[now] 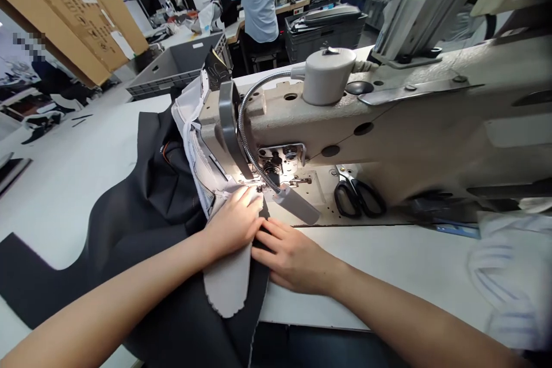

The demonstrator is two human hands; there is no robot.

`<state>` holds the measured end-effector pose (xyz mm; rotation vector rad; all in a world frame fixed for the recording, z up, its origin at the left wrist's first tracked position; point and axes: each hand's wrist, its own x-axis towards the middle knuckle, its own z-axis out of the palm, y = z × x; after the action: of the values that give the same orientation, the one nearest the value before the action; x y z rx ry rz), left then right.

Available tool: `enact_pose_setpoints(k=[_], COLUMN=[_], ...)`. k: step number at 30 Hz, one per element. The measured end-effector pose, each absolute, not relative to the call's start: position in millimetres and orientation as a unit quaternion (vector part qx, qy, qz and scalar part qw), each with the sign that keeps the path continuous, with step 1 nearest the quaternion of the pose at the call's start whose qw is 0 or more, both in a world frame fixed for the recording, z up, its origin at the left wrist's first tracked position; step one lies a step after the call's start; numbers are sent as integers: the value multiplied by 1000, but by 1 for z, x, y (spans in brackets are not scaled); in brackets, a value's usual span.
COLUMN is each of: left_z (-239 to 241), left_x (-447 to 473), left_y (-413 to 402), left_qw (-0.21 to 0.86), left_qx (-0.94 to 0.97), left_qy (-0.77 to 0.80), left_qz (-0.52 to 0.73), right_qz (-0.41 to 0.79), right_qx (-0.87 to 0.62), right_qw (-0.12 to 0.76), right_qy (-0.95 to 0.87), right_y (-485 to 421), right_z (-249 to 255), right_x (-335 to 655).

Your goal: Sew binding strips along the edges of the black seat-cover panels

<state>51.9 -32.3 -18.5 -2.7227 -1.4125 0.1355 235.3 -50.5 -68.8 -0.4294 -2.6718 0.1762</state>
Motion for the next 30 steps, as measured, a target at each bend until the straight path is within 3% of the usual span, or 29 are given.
enact_pose_setpoints(k=[8, 14, 19, 24, 30], left_z=[3, 7, -3, 7, 12], left_x=[28, 32, 41, 42, 52], left_y=[-57, -48, -53, -41, -17], left_qw=[-146, -68, 3, -69, -144], left_qx=[-796, -808, -813, -808, -800], left_qy=[-558, -517, -488, -491, -508], left_qz=[182, 274, 317, 318, 284], right_qz=[49, 178, 108, 76, 85], right_qx=[-183, -87, -95, -107, -156], right_qw=[199, 180, 231, 272, 254], right_qy=[-962, -963, -962, -953, -951], right_y=[-79, -85, -97, -101, -94], right_z=[-81, -71, -78, -85, -92], right_x=[173, 172, 170, 164, 159])
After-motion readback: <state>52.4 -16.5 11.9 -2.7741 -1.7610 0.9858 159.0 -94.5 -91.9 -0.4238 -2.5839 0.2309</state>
